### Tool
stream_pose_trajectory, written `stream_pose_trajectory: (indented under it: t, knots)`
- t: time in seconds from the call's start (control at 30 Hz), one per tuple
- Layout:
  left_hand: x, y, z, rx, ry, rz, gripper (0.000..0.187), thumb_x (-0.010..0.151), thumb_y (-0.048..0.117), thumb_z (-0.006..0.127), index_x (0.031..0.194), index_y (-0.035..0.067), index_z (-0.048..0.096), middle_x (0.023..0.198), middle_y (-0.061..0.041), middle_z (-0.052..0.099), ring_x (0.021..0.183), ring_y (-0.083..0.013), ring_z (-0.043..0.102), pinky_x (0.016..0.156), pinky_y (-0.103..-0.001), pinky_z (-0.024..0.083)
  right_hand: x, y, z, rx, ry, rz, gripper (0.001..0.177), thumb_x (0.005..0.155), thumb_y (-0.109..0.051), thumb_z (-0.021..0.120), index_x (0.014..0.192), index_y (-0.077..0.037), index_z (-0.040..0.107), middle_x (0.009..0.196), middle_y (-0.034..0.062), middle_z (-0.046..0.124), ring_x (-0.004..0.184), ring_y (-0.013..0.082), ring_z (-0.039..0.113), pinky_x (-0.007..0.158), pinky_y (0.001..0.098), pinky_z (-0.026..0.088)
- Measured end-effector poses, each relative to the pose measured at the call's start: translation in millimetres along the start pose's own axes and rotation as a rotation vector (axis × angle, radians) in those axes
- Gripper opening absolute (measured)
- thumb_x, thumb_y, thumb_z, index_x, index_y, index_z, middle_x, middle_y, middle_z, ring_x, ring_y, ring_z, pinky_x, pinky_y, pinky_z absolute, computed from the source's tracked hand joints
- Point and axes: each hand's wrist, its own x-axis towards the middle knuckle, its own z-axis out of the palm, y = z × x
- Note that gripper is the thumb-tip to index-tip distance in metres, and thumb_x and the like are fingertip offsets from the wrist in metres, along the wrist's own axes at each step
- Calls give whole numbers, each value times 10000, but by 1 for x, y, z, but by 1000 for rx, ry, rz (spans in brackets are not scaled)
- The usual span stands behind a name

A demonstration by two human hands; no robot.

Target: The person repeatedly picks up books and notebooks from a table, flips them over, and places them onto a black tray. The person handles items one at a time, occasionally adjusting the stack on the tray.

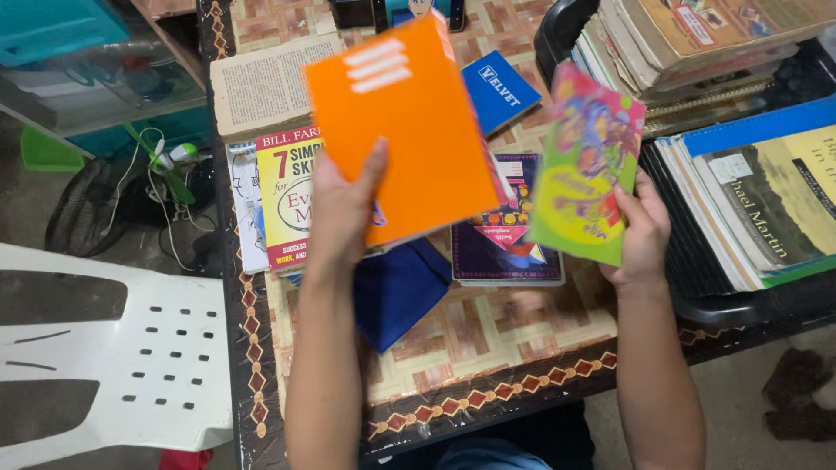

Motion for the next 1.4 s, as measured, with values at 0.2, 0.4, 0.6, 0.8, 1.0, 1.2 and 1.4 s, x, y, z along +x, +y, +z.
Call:
stream_pose_trajectory:
  t: [0.2,0.4,0.6,0.8,1.0,1.2,1.4]
  knots:
    - [3,25,-31,-450,-35,278,359,1031,144,676,1321,-24,548,1250,-108,691,1111,-172,689,979,-322,566,-6,23,25,-529,-62,20,556,959,90,564,1488,27,404,1314,154,639,1127,183,669,925,289,574]
    - [1,23,-35,-439,-47,273,351,1017,113,687,1314,-31,565,1249,-114,699,1111,-176,691,986,-325,570,-3,43,38,-849,-81,-102,607,906,12,660,1465,53,427,1230,184,690,1080,202,695,875,303,569]
    - [4,12,-17,-326,-94,256,356,988,109,712,1279,-28,559,1214,-125,703,1071,-181,697,960,-332,582,-10,38,48,-1325,-44,-179,526,848,-134,759,1327,40,630,1100,202,727,924,233,732,799,363,571]
    - [3,-3,8,-280,-156,162,382,948,105,728,1253,-30,542,1180,-126,703,1038,-180,698,926,-329,590,-11,29,46,-1429,-76,-243,471,833,-114,780,1277,10,684,1091,191,727,869,273,720,798,385,572]
    - [2,-4,12,-238,-145,119,390,951,107,730,1247,-27,515,1182,-142,696,1045,-184,695,924,-332,593,-10,27,41,-1420,-76,-241,421,850,-128,772,1240,14,702,1068,204,729,872,291,726,795,381,572]
    - [3,-9,14,-289,-168,119,399,952,107,722,1260,-24,505,1204,-143,691,1070,-188,696,939,-333,589,-14,27,48,-1520,-58,-274,438,839,-189,778,1208,37,708,1078,233,720,878,358,710,822,424,559]
    - [8,-37,32,-232,-252,25,444,936,120,726,1300,-19,514,1191,-127,703,1061,-184,700,938,-335,578,-9,33,43,-1618,-15,-295,382,844,-226,795,1169,-28,758,1098,212,735,949,392,704,836,456,550]
